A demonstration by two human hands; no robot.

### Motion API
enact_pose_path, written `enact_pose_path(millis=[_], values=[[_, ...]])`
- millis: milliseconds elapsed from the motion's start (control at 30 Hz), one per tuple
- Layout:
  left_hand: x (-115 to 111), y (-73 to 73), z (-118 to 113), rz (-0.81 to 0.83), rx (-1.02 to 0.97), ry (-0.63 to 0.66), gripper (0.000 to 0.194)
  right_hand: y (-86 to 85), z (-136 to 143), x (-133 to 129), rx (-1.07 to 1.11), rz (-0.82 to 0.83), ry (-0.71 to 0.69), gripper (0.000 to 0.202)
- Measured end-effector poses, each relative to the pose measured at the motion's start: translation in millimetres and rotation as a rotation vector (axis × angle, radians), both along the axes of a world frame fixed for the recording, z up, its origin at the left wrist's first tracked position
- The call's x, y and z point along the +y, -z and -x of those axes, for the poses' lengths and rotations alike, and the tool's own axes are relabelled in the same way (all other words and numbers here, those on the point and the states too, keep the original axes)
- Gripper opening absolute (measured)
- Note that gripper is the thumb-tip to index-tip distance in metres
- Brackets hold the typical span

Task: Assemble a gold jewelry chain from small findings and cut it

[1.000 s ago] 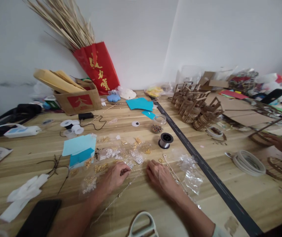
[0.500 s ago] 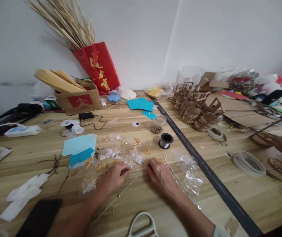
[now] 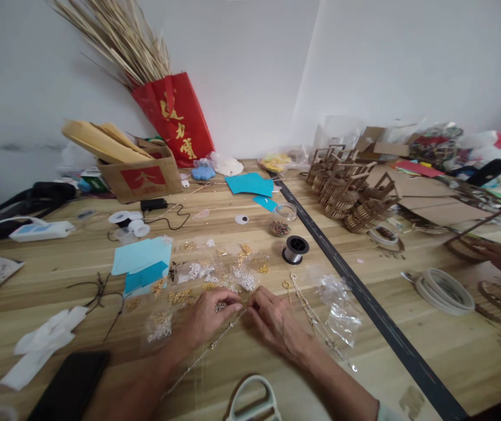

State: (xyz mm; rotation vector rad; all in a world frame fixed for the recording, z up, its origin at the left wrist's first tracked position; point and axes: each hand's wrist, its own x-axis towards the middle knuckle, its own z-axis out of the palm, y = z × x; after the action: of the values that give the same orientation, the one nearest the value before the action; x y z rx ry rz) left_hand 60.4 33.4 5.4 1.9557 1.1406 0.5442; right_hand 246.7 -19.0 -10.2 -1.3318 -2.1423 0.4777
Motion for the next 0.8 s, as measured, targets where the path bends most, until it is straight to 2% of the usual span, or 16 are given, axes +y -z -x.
enact_pose_path(millis=[200,500,800], values=[[0.5,1.4,-1.2,-0.046,0.003,0.019,0.019,1.8,0.4,-0.7,-0.024,0.024,-0.022,0.009],[-3.0,-7.3,-2.8,0.043,-0.003,0.011,0.016,5.5,0.8,-0.7,-0.019,-0.007,-0.035,0.01],[-2.6,-6.5,-3.1,-0.007,0.056,0.02,0.016,4.0,1.4,-1.4,-0.009,-0.032,-0.032,0.01]])
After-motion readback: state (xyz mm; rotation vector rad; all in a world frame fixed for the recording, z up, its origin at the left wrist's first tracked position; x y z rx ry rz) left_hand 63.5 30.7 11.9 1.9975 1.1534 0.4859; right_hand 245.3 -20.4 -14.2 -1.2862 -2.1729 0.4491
